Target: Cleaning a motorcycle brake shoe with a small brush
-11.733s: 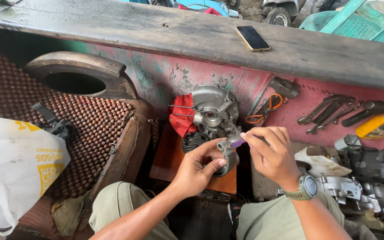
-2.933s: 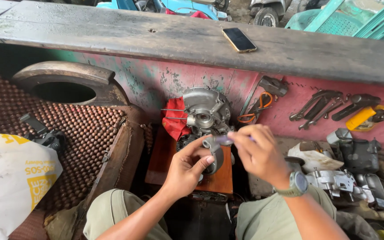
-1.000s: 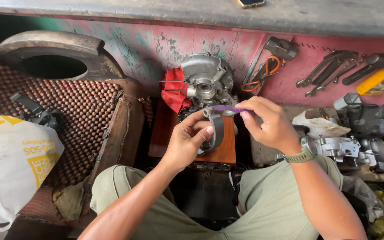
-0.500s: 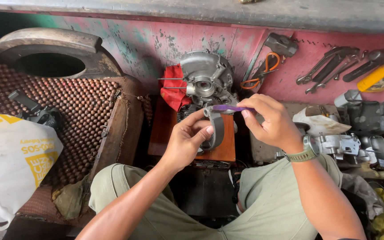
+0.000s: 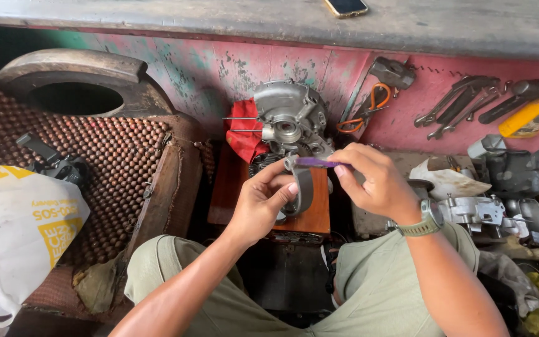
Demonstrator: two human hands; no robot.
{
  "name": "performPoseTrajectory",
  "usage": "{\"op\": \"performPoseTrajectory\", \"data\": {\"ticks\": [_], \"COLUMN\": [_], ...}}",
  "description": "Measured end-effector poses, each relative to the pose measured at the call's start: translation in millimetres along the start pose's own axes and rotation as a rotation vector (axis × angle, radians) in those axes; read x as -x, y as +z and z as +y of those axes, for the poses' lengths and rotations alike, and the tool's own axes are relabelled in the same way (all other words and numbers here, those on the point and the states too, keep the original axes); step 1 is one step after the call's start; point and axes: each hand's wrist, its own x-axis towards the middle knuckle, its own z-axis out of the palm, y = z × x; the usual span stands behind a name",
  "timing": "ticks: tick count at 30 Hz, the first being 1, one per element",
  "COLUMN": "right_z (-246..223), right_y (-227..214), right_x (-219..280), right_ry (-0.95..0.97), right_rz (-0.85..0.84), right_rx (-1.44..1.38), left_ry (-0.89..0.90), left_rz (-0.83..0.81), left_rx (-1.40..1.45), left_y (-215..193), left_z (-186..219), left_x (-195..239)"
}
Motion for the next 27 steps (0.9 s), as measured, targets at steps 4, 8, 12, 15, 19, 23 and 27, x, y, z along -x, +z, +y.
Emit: {"op": "performPoseTrajectory", "data": {"ticks": [4, 8, 12, 15, 19, 23, 27], "right_z": [3.4, 1.9, 4.8, 0.5, -2.3, -1.2, -1.6], "right_y": [-5.1, -0.8, -4.9, 0.1, -1.6, 0.5, 0.4], "right_x": [-1.2, -0.1, 0.2, -0.2, -3.6, -4.9, -3.6], "right_ry": [-0.006, -0.010, -0.014, -0.018, -0.018, -0.024, -0.024], "right_rz": [0.025, 0.002, 0.016, 0.006, 0.010, 0.017, 0.018], "right_rx": [0.047, -0.001, 0.048, 0.015, 0.034, 0.013, -0.009], "left_ry": [0.009, -0.001, -0.009, -0.007, -0.014, -0.013, -0.029], "left_rz": [0.002, 0.000, 0.002, -0.001, -0.010, -0.003, -0.001], "left_rx": [-0.015, -0.006, -0.023, -0.021, -0.031, -0.029, -0.038], "left_y": [-2.8, 0.0, -2.0, -0.7, -4.3, -2.4, -1.7], "left_z": [1.5, 3.9, 3.8, 3.3, -2.6, 3.5, 6.2], "left_x": [-1.4, 1.3, 1.0, 0.4, 0.8, 0.5, 1.8]}}
